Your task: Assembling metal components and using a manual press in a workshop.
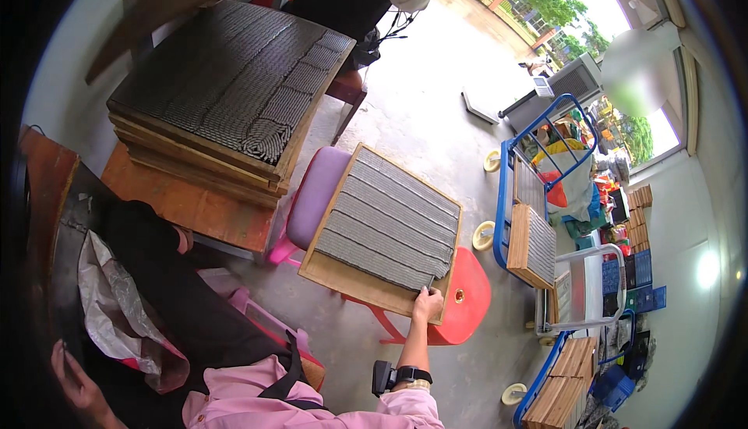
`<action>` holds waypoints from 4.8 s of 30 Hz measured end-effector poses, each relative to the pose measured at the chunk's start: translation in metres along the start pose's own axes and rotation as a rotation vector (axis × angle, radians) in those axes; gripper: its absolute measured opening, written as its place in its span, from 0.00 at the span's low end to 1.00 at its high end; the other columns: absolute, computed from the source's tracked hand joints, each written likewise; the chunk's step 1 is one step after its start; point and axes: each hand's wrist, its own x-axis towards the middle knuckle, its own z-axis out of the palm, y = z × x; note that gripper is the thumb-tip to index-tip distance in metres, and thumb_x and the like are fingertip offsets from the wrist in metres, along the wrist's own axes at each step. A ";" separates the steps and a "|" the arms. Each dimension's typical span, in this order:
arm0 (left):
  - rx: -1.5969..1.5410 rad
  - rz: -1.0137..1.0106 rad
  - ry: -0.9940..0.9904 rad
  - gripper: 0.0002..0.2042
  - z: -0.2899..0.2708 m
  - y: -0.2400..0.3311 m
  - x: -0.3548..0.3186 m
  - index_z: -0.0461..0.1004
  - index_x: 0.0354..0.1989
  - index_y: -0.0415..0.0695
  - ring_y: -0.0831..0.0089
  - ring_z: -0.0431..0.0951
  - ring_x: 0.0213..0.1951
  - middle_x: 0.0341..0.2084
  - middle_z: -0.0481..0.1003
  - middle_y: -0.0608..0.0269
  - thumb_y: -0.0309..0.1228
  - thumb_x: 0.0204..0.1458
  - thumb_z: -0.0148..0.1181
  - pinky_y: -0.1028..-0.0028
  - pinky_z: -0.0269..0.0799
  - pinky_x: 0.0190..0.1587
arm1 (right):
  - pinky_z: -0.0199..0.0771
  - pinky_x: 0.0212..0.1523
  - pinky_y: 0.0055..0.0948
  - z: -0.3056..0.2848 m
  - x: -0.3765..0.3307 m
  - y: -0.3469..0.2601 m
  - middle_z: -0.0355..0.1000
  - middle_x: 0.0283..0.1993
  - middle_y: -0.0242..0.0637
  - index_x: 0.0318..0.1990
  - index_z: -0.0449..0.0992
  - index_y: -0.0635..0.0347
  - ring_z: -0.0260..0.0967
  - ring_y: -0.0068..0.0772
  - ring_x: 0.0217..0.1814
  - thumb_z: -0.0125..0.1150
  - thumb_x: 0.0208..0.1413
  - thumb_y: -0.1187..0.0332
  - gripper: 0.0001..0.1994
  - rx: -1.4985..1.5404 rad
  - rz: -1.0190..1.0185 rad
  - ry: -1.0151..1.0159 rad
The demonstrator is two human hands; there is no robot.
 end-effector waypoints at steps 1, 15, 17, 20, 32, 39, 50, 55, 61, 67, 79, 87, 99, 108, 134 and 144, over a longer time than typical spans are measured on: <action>-0.099 0.051 0.007 0.10 0.006 0.004 0.003 0.66 0.46 0.31 0.60 0.70 0.49 0.47 0.69 0.48 0.15 0.57 0.44 0.69 0.67 0.53 | 0.70 0.42 0.38 -0.006 -0.005 -0.011 0.74 0.33 0.49 0.34 0.76 0.66 0.72 0.45 0.37 0.62 0.48 0.64 0.12 0.109 0.072 0.028; -1.120 -0.345 -0.451 0.25 0.103 0.170 0.077 0.67 0.52 0.39 0.70 0.74 0.43 0.44 0.70 0.55 0.24 0.43 0.67 0.74 0.75 0.39 | 0.61 0.29 0.17 -0.105 -0.242 -0.350 0.69 0.28 0.28 0.31 0.75 0.68 0.62 0.16 0.28 0.61 0.44 0.82 0.06 0.657 -0.823 -1.194; -1.091 -0.430 -0.586 0.17 0.091 0.156 0.079 0.71 0.46 0.38 0.74 0.76 0.34 0.37 0.74 0.56 0.26 0.47 0.65 0.77 0.73 0.36 | 0.62 0.31 0.20 -0.101 -0.276 -0.379 0.71 0.28 0.31 0.32 0.75 0.68 0.64 0.21 0.29 0.62 0.42 0.84 0.07 0.931 -1.098 -1.379; -1.087 -0.559 -0.363 0.08 0.068 0.127 0.066 0.75 0.38 0.36 0.84 0.74 0.25 0.24 0.76 0.63 0.24 0.50 0.61 0.82 0.69 0.27 | 0.65 0.34 0.24 -0.101 -0.320 -0.413 0.73 0.30 0.36 0.31 0.76 0.68 0.68 0.28 0.32 0.63 0.41 0.84 0.08 0.968 -1.267 -1.479; -0.711 -0.488 0.127 0.09 0.010 0.073 0.029 0.78 0.37 0.38 0.80 0.76 0.24 0.28 0.78 0.59 0.21 0.45 0.64 0.83 0.70 0.26 | 0.69 0.35 0.29 -0.099 -0.420 -0.455 0.73 0.30 0.39 0.31 0.75 0.66 0.70 0.34 0.32 0.63 0.40 0.84 0.09 1.122 -1.719 -1.606; -0.996 -0.846 0.010 0.08 -0.008 0.064 0.027 0.77 0.37 0.34 0.79 0.77 0.29 0.29 0.78 0.57 0.21 0.48 0.62 0.81 0.74 0.31 | 0.70 0.37 0.30 -0.105 -0.441 -0.465 0.72 0.35 0.42 0.37 0.75 0.63 0.70 0.37 0.35 0.66 0.39 0.83 0.14 1.012 -1.732 -1.722; -1.228 -0.871 0.089 0.08 -0.024 0.040 -0.001 0.76 0.38 0.34 0.82 0.73 0.33 0.31 0.73 0.65 0.24 0.50 0.61 0.81 0.69 0.36 | 0.70 0.39 0.30 -0.116 -0.482 -0.475 0.68 0.42 0.38 0.46 0.75 0.57 0.68 0.37 0.39 0.65 0.33 0.80 0.25 1.064 -2.415 -1.541; -1.228 -0.883 0.167 0.10 -0.039 0.036 -0.031 0.76 0.41 0.35 0.78 0.74 0.38 0.34 0.74 0.63 0.25 0.51 0.60 0.79 0.70 0.42 | 0.70 0.34 0.30 -0.126 -0.513 -0.465 0.70 0.36 0.38 0.40 0.77 0.56 0.69 0.37 0.35 0.69 0.33 0.79 0.20 1.154 -2.485 -1.544; -1.170 -1.038 0.318 0.11 -0.075 0.046 -0.088 0.76 0.42 0.36 0.79 0.74 0.37 0.35 0.76 0.63 0.27 0.52 0.60 0.79 0.71 0.42 | 0.72 0.34 0.32 -0.147 -0.563 -0.431 0.69 0.38 0.40 0.39 0.76 0.57 0.70 0.40 0.36 0.71 0.35 0.76 0.19 1.123 -2.536 -1.774; -0.841 -1.308 0.791 0.10 -0.131 0.066 -0.176 0.73 0.43 0.36 0.78 0.76 0.32 0.33 0.78 0.59 0.25 0.53 0.58 0.80 0.73 0.34 | 0.71 0.40 0.37 -0.173 -0.658 -0.370 0.71 0.38 0.45 0.40 0.74 0.65 0.69 0.48 0.40 0.64 0.47 0.73 0.12 0.734 -2.211 -2.392; -0.243 -1.411 1.337 0.07 -0.173 0.111 -0.282 0.67 0.39 0.35 0.70 0.78 0.29 0.28 0.77 0.50 0.20 0.52 0.54 0.76 0.73 0.29 | 0.68 0.46 0.32 -0.224 -0.830 -0.184 0.75 0.37 0.39 0.41 0.76 0.63 0.69 0.41 0.43 0.51 0.48 0.71 0.13 0.405 -3.018 -0.871; -0.228 -1.286 1.172 0.07 -0.178 0.078 -0.230 0.65 0.35 0.37 0.72 0.77 0.32 0.30 0.77 0.51 0.20 0.51 0.56 0.77 0.72 0.34 | 0.74 0.37 0.32 -0.213 -0.845 -0.216 0.76 0.39 0.46 0.39 0.75 0.68 0.75 0.40 0.40 0.53 0.49 0.75 0.11 -0.043 -2.524 -1.935; -0.092 -0.594 0.699 0.07 -0.092 -0.010 -0.028 0.77 0.29 0.41 0.67 0.73 0.29 0.22 0.75 0.65 0.20 0.38 0.66 0.70 0.67 0.37 | 0.70 0.32 0.22 -0.122 -0.574 -0.411 0.73 0.40 0.44 0.54 0.61 0.67 0.71 0.25 0.38 0.52 0.60 0.68 0.18 -0.309 -1.048 -2.807; 0.198 -0.787 0.602 0.15 -0.043 -0.016 -0.007 0.72 0.39 0.43 0.70 0.71 0.46 0.28 0.80 0.71 0.25 0.41 0.65 0.55 0.42 0.60 | 0.73 0.49 0.39 -0.143 -0.548 -0.487 0.67 0.42 0.51 0.43 0.61 0.68 0.70 0.43 0.46 0.50 0.60 0.72 0.09 0.864 -1.139 -2.443; 0.155 -0.762 0.638 0.13 -0.042 -0.020 -0.011 0.70 0.33 0.45 0.72 0.72 0.44 0.24 0.77 0.77 0.25 0.39 0.66 0.55 0.41 0.58 | 0.75 0.36 0.30 -0.180 -0.612 -0.495 0.73 0.37 0.49 0.44 0.62 0.66 0.75 0.40 0.37 0.58 0.49 0.83 0.16 0.780 -2.215 -1.867; 0.138 -0.745 0.659 0.13 -0.040 -0.022 -0.013 0.71 0.34 0.45 0.72 0.73 0.43 0.25 0.76 0.77 0.26 0.39 0.66 0.55 0.42 0.58 | 0.75 0.38 0.30 -0.176 -0.613 -0.494 0.73 0.37 0.49 0.44 0.62 0.66 0.75 0.40 0.37 0.59 0.47 0.84 0.17 0.856 -2.184 -1.902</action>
